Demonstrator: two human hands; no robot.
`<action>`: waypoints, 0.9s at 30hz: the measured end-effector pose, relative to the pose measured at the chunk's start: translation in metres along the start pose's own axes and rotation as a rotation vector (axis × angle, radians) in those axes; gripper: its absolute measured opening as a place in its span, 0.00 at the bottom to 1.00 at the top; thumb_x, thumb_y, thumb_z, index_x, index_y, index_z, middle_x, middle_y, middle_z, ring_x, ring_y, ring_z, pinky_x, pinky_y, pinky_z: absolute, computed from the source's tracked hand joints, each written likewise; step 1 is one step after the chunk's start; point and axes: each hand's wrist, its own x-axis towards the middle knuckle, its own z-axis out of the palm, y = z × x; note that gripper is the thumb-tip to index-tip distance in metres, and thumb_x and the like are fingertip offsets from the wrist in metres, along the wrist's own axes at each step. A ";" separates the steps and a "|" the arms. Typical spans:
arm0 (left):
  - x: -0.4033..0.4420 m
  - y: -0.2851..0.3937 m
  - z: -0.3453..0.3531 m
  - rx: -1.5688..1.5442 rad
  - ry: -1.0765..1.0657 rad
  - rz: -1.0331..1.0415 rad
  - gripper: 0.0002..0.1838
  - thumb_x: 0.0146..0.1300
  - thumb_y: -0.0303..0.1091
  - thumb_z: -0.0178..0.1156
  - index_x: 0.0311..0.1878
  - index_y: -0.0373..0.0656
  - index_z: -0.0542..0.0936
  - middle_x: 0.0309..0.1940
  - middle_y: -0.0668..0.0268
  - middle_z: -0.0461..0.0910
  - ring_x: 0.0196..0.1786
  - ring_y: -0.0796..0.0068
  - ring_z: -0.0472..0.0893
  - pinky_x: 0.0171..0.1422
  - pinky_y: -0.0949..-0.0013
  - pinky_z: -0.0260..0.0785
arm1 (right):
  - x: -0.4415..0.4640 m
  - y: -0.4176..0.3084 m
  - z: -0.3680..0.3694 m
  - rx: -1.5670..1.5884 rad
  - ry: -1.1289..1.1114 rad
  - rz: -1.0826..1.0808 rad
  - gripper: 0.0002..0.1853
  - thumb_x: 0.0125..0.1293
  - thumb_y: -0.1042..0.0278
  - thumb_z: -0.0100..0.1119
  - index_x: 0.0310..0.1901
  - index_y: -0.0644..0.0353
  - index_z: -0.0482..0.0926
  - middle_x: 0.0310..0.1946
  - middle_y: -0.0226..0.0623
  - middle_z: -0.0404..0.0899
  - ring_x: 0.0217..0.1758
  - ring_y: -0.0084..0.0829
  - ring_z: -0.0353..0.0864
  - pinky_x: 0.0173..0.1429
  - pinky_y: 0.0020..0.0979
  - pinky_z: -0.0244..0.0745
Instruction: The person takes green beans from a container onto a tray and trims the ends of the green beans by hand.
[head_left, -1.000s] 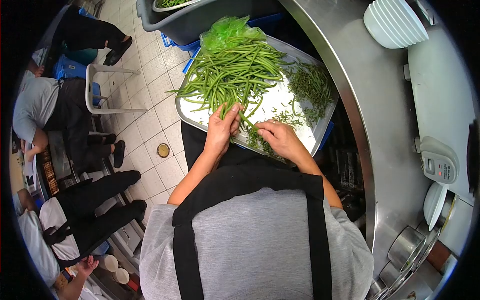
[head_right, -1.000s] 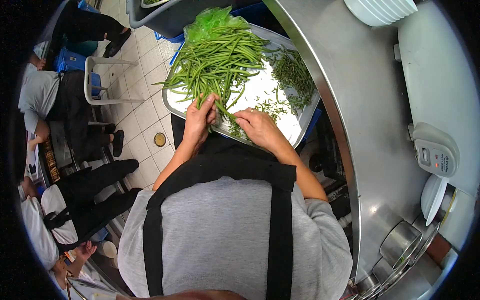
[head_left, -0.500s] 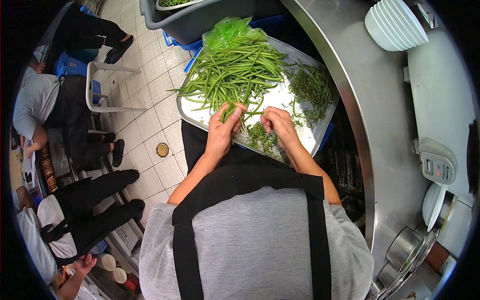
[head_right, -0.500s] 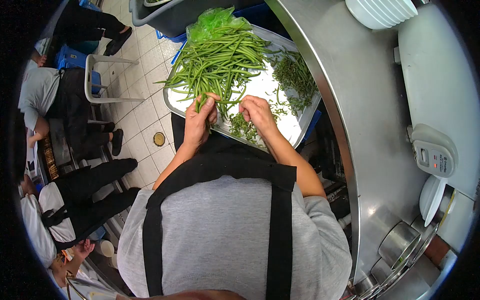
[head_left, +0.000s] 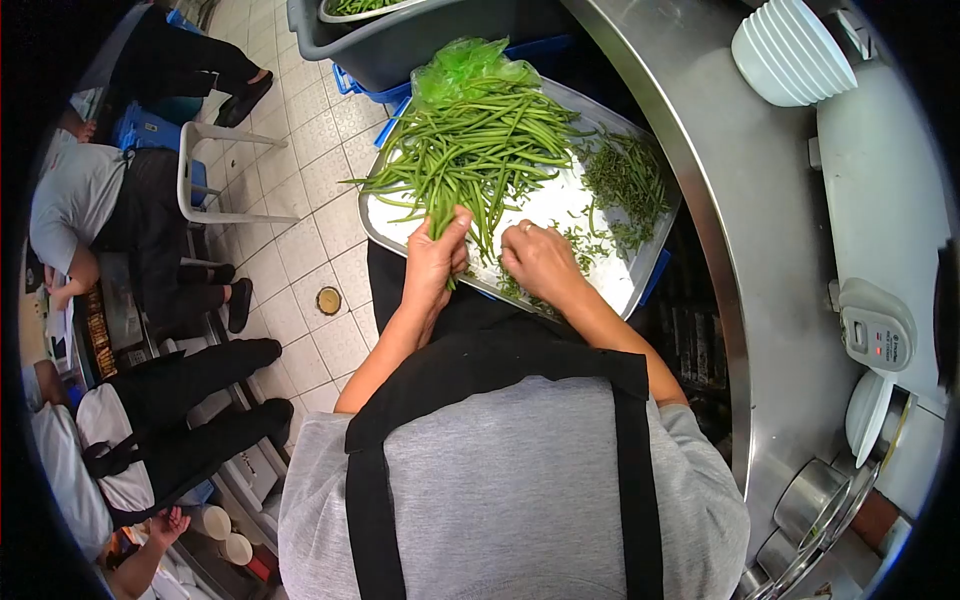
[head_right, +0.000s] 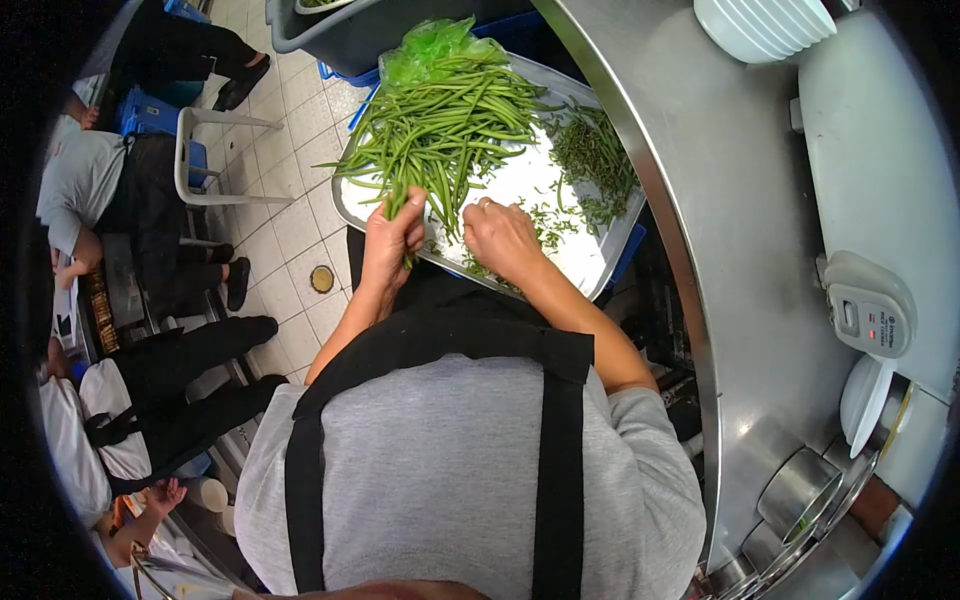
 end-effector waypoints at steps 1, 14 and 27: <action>0.003 -0.005 -0.002 0.079 -0.014 -0.030 0.07 0.66 0.34 0.61 0.44 0.43 0.79 0.20 0.79 0.66 0.17 0.89 0.58 0.21 0.81 0.49 | 0.000 -0.004 -0.011 0.106 0.016 0.058 0.06 0.55 0.71 0.60 0.32 0.60 0.74 0.30 0.41 0.78 0.32 0.44 0.81 0.36 0.43 0.75; -0.003 -0.015 0.010 0.628 -0.377 0.019 0.10 0.64 0.34 0.64 0.41 0.37 0.83 0.26 0.75 0.77 0.32 0.87 0.72 0.37 0.78 0.66 | -0.007 -0.007 -0.070 0.270 0.095 0.082 0.04 0.58 0.73 0.62 0.33 0.63 0.77 0.24 0.41 0.79 0.25 0.39 0.80 0.33 0.35 0.76; 0.000 -0.008 0.011 0.174 -0.145 -0.066 0.07 0.67 0.34 0.61 0.43 0.42 0.81 0.23 0.76 0.74 0.18 0.92 0.62 0.21 0.83 0.50 | -0.018 0.003 -0.040 0.802 -0.305 0.375 0.13 0.71 0.64 0.52 0.45 0.66 0.81 0.30 0.29 0.79 0.27 0.19 0.74 0.33 0.24 0.72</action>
